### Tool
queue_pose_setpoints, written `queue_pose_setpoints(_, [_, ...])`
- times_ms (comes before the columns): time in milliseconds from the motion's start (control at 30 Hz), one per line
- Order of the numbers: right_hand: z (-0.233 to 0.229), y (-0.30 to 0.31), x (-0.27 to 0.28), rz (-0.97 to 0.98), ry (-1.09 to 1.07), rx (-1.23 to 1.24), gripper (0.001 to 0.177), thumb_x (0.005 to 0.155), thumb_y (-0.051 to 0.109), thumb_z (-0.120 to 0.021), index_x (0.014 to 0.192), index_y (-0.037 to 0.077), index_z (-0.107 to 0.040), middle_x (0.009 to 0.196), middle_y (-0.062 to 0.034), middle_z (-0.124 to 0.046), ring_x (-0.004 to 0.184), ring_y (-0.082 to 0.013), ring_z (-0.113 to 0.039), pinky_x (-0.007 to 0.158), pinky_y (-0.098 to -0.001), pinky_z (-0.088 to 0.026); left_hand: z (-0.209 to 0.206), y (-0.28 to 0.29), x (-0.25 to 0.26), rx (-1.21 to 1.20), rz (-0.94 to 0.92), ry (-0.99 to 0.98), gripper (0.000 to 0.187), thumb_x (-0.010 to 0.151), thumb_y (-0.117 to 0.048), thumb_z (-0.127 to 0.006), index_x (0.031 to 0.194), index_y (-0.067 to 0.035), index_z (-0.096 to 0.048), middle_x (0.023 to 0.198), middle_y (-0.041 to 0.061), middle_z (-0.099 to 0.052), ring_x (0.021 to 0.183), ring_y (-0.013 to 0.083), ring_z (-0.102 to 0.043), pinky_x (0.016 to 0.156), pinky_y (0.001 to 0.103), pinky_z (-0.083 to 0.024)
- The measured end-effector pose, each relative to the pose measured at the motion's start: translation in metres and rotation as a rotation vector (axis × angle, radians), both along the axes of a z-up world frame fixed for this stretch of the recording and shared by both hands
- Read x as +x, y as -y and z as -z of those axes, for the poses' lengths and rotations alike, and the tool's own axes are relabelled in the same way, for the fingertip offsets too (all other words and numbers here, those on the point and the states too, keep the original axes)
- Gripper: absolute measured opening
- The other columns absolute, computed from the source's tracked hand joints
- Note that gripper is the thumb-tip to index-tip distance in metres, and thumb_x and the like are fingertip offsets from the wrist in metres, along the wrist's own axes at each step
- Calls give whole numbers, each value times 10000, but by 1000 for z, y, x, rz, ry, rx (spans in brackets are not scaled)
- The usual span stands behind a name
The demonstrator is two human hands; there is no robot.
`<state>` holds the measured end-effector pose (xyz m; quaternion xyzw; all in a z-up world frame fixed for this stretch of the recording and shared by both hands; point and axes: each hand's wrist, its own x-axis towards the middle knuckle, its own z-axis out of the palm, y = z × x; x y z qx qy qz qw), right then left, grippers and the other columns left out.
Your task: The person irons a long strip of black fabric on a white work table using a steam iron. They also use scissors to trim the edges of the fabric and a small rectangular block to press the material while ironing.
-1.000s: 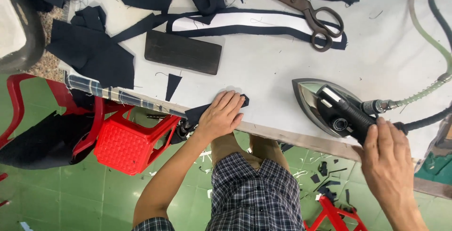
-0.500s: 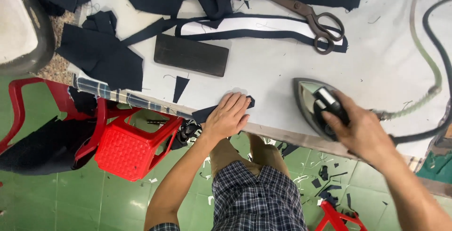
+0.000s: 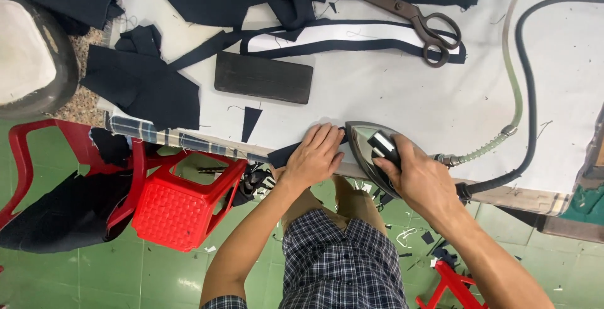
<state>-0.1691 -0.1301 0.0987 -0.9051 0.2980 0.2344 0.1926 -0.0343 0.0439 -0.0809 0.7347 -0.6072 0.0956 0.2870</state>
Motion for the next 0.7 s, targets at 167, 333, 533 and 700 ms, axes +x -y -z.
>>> queue_pose_setpoints(167, [-2, -1, 7, -64, -5, -22, 560, 996, 532, -501, 1382, 127, -478, 970, -166, -740, 865, -362, -779, 727, -479, -641, 5, -3, -1, 14, -9, -11, 526, 951, -299, -625, 1341, 53, -617, 1313, 199, -604, 1280, 331, -557, 1142, 484, -444])
queue_pose_setpoints(333, [3, 1, 13, -147, -1, -111, 530, 1014, 543, -481, 1312, 106, -513, 884, -141, -736, 781, -328, -785, 672, -450, -644, -8, -13, -4, 40, -29, 1, 518, 952, -277, -644, 1329, 77, -613, 1376, 229, -576, 1328, 353, -536, 1162, 498, -427])
queue_pose_setpoints(533, [6, 3, 10, -204, 79, -141, 468, 1028, 509, -447, 1249, 103, -520, 809, -142, -706, 703, -342, -769, 640, -456, -630, -37, -50, 7, 298, -191, -39, 694, 1007, -519, -509, 1459, 7, -521, 1536, 212, -477, 1473, 349, -404, 1241, 533, -250])
queue_pose_setpoints(700, [-10, 1, 15, -208, 80, -120, 443, 1053, 490, -411, 1204, 98, -550, 757, -128, -718, 689, -293, -779, 632, -405, -645, -35, -56, 6, 313, -201, -48, 787, 1034, -607, -377, 1476, 35, -482, 1567, 249, -441, 1487, 362, -385, 1240, 552, -217])
